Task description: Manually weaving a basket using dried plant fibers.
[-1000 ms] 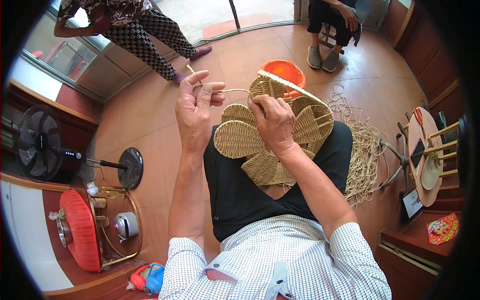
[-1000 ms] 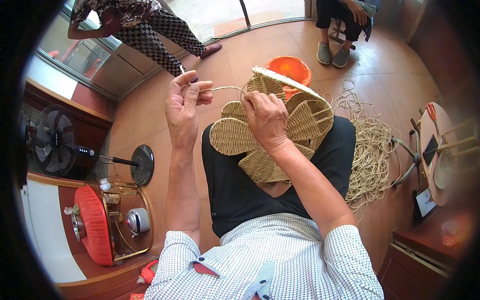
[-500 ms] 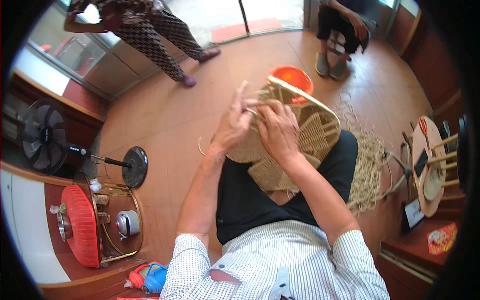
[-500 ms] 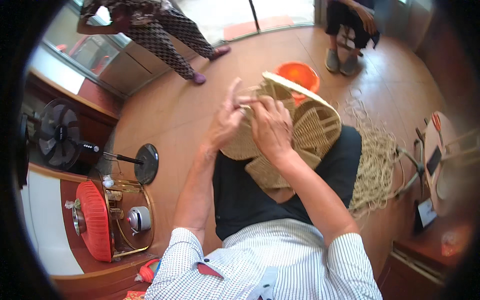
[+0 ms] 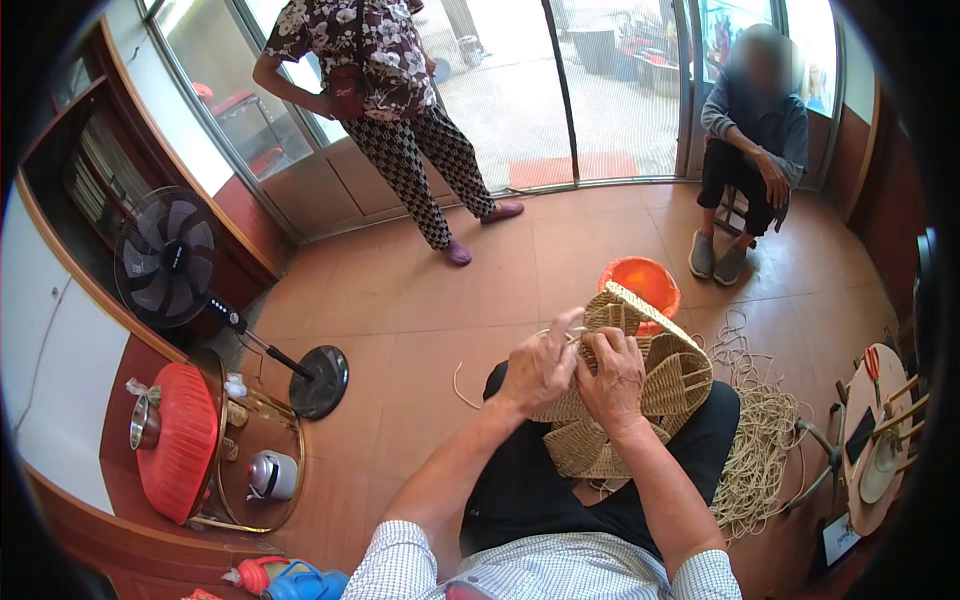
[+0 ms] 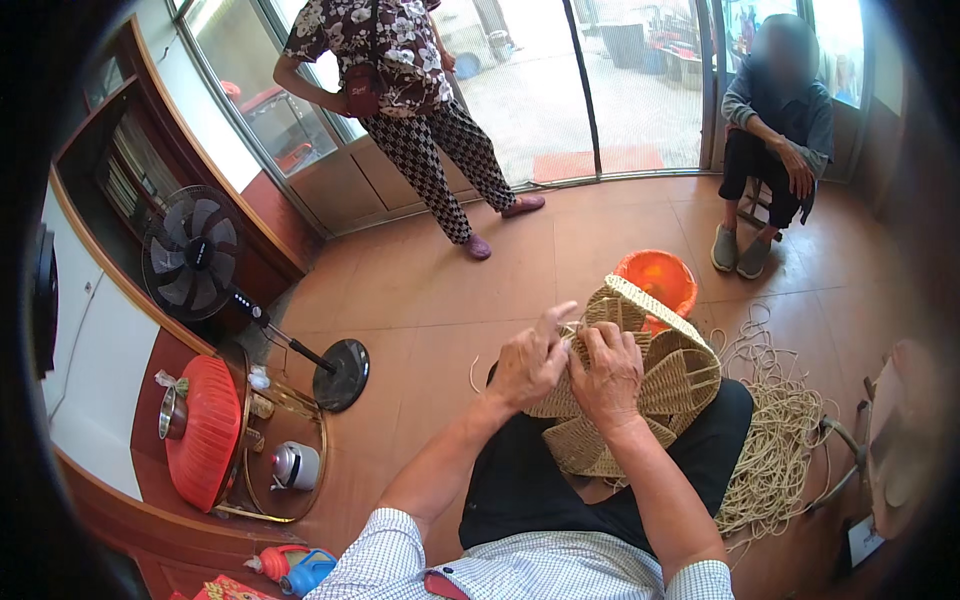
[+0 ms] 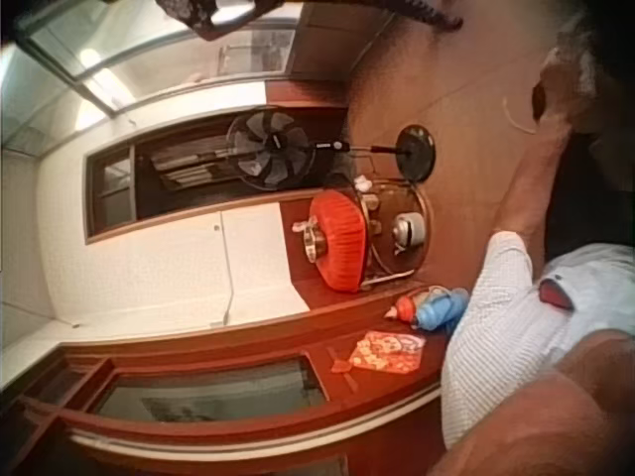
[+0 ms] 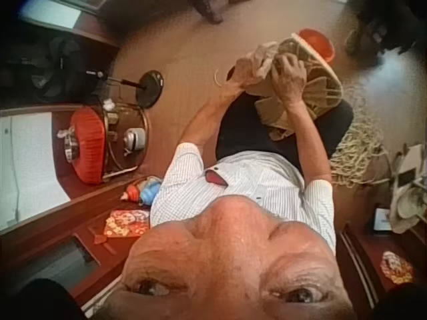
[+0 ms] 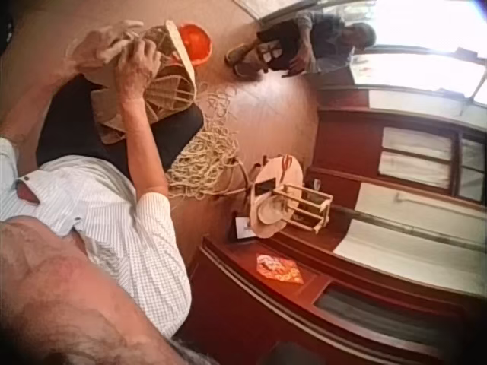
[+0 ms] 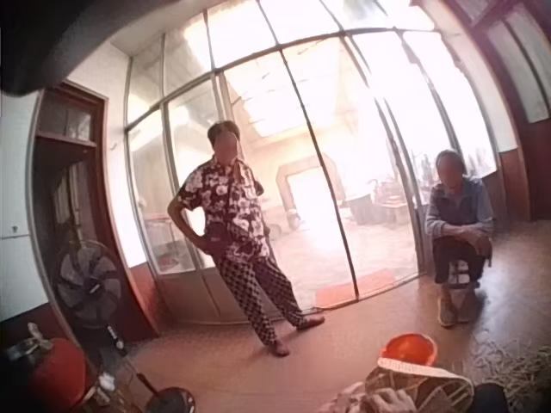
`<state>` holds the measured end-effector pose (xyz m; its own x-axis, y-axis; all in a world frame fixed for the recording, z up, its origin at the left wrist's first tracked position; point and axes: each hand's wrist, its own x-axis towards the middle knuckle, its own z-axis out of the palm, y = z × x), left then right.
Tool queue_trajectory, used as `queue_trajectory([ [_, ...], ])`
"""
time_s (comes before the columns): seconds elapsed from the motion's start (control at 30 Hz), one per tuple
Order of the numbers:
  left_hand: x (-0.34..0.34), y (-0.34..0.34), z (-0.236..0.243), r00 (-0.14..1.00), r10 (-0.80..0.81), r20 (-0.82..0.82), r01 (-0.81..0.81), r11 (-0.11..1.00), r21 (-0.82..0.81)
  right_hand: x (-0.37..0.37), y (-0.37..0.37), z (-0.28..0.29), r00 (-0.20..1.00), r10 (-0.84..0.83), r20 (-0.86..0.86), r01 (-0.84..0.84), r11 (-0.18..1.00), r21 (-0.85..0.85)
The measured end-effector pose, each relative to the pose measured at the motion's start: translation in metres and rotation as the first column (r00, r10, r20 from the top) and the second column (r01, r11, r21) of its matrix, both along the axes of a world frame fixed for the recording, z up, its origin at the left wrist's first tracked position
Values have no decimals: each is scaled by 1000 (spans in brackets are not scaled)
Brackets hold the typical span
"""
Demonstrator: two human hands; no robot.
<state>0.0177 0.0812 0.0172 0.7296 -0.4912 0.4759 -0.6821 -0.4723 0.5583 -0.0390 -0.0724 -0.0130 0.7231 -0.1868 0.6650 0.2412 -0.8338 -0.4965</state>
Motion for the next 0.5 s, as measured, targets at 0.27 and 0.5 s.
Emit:
queue_trajectory([
  [0.27, -83, -12, 36, 984, -103, 142, 94, 993, 67, 1, -7, -15, 991, -5, 135, 6, 1000, -5],
  [0.5, -90, -6, 61, 791, -434, -431, 199, 850, -488, 0, -23, -22, 979, 64, 192, -73, 996, 42],
])
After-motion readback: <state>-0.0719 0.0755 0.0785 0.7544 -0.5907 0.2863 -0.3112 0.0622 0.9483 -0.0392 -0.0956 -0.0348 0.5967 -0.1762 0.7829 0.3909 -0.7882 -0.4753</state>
